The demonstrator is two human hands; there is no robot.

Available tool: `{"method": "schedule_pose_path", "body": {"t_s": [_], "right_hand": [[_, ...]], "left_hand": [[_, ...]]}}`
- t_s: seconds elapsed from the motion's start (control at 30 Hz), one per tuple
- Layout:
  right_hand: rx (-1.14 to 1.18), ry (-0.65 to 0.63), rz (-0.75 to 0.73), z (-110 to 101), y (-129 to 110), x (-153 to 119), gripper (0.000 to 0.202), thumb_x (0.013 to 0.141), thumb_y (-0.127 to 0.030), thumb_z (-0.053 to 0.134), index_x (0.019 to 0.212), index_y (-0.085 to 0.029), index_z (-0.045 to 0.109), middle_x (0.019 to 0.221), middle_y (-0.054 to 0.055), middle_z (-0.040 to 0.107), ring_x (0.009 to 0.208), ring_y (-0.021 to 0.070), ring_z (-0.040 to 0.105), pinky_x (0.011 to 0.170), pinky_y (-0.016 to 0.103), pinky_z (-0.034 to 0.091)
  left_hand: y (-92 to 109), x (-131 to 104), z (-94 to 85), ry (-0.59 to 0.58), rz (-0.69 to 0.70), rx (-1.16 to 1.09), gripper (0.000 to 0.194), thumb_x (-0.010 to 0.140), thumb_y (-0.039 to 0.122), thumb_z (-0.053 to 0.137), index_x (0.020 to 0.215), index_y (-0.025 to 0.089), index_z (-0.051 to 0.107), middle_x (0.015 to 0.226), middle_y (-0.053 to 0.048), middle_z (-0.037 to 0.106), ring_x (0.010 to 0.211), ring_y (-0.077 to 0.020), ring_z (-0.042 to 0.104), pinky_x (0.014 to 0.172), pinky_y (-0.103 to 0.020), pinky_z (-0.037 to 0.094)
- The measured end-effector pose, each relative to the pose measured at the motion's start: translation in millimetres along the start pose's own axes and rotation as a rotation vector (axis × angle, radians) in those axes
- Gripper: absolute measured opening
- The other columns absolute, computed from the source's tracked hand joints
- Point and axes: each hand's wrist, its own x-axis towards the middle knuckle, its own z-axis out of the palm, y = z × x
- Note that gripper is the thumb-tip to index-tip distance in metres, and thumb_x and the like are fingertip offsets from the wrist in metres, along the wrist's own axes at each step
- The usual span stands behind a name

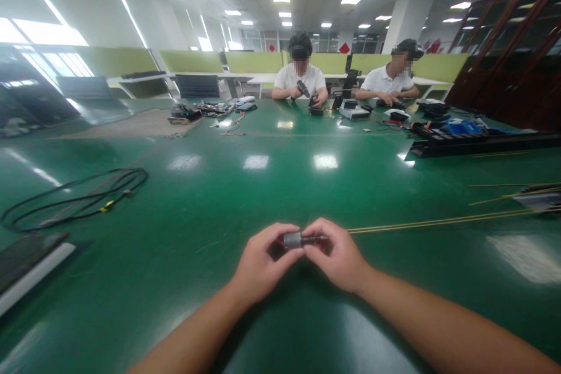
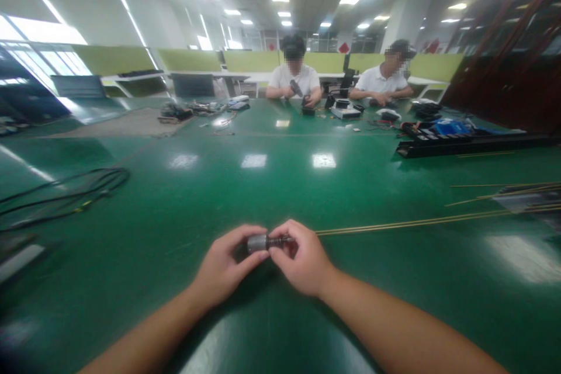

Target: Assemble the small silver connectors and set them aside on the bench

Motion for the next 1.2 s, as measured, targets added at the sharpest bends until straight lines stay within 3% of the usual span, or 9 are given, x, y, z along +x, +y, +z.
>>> {"method": "schedule_pose_path", "body": {"t_s": [0.57,1.2], "right_hand": [[0.047,0.023,0.044,-0.7,2.9,3.3,0.007,0.081,-0.021,0.069,0.087,-0.018,0.067,0.084,0.004,0.067,0.076,0.0181,0.065,0.071,0.029,0.052],[0.065,0.014,0.033,-4.2,3.4,5.5,0.007,0.078,-0.019,0.071,0.082,-0.018,0.065,0.081,0.003,0.065,0.073,0.0170,0.062,0.069,0.028,0.050]], "left_hand": [[-1.4,1.5,0.8,-0.023,-0.107,-0.055,0.028,0.083,0.033,0.072,0.108,0.022,0.070,0.104,-0.005,0.072,0.092,-0.0198,0.067,0.081,-0.028,0.052],[0.5,1.8,-3.3,-0.036,-0.117,-0.052,0.028,0.083,0.035,0.071,0.107,0.020,0.070,0.102,-0.006,0.072,0.090,-0.0201,0.067,0.080,-0.029,0.052]]}}
